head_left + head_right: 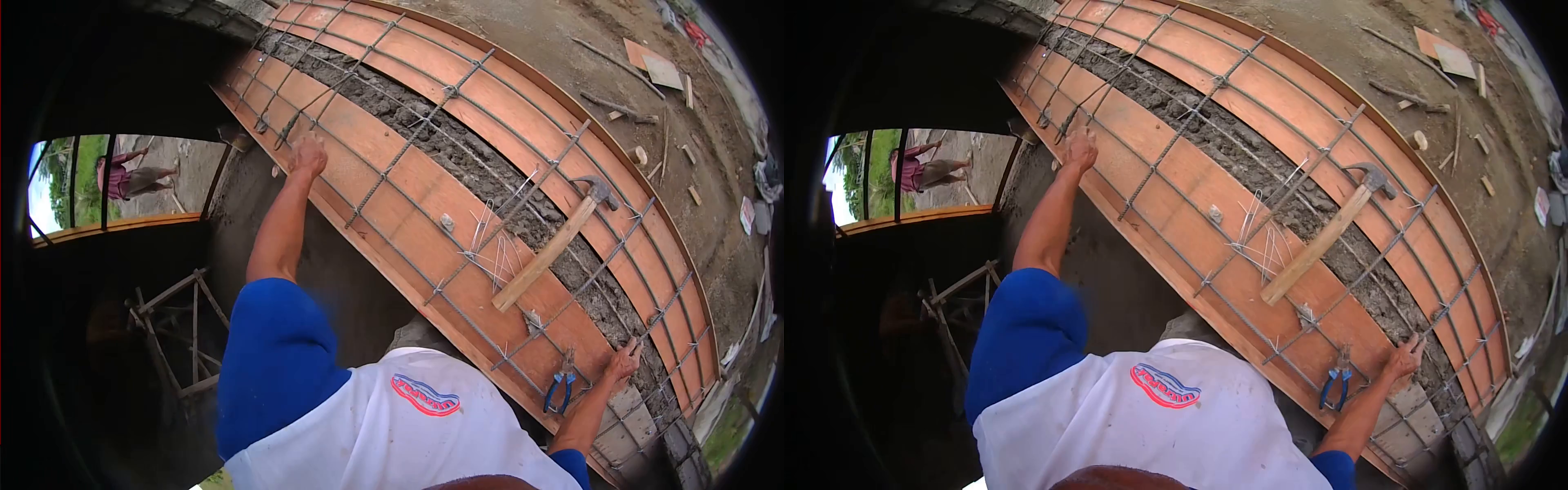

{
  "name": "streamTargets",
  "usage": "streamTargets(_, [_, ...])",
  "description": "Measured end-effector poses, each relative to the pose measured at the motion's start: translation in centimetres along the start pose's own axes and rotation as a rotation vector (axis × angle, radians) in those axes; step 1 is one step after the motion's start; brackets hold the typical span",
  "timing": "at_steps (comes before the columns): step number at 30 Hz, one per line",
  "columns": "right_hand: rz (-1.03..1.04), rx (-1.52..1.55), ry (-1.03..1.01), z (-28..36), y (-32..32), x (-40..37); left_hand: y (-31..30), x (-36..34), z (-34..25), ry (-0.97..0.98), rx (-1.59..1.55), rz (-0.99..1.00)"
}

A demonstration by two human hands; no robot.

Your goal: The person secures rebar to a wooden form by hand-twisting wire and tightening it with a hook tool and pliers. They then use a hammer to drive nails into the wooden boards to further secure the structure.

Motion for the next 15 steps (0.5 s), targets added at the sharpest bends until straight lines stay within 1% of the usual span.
streamTargets(1, [-0.011, -0.017, -0.002, 0.1, 0.0, 0.0, 0.2, 2.6, 2.5, -0.029, 0.035, -0.074])
streamTargets(3, [-0.015, -0.069, -0.014, -0.1, -0.1, 0.2, 1.3, 7.6, 7.3, -0.096, 0.204, -0.058])
streamTargets(6, [-0.019, -0.068, -0.064, -0.8, -0.3, 0.7, 3.6, 14.1, 12.9, -0.103, 0.161, -0.091])
streamTargets(8, [-0.017, -0.048, -0.066, -1.9, -0.2, 1.2, 6.0, 16.9, 16.5, -0.066, 0.173, -0.081])
streamTargets(9, [0.015, 0.03, 0.023, -0.6, -0.4, 0.5, 7.7, 18.8, 18.8, 0.004, 0.214, -0.053])
streamTargets(10, [0.024, 0.092, 0.046, -0.4, -0.3, 0.5, 9.8, 21.1, 21.5, 0.15, 0.313, -0.001])
streamTargets(11, [0.02, 0.069, 0.007, 0.1, -0.4, 0.3, 12.1, 23.5, 24.7, 0.39, 0.525, 0.068])
streamTargets(12, [-0.008, 0.048, 0.029, 0.0, -0.6, 0.2, 12.9, 24.1, 24.3, 0.837, 1.169, 0.295])
streamTargets(13, [0.013, 0.044, -0.005, 2.7, -1.2, -1.0, 13.1, 24.5, 25.4, 0.659, 0.919, 0.21])
streamTargets(14, [-0.018, 0.089, 0.029, 1.4, -0.9, -0.4, 10.9, 23.0, 23.2, 0.414, 0.679, 0.169])
streamTargets(15, [0.012, 0.034, 0.007, 1.2, -1.1, -0.3, 8.4, 21.1, 20.7, 0.202, 0.413, 0.078])
Point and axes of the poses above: each hand's wrist, its own x-axis towards the middle knuckle, its own y-axis out of the palm, z = x × y, the point moved 2 cm from there along x, towards the middle knuckle, and after that the axes turned 1 degree about z, right-handed, at the moved point
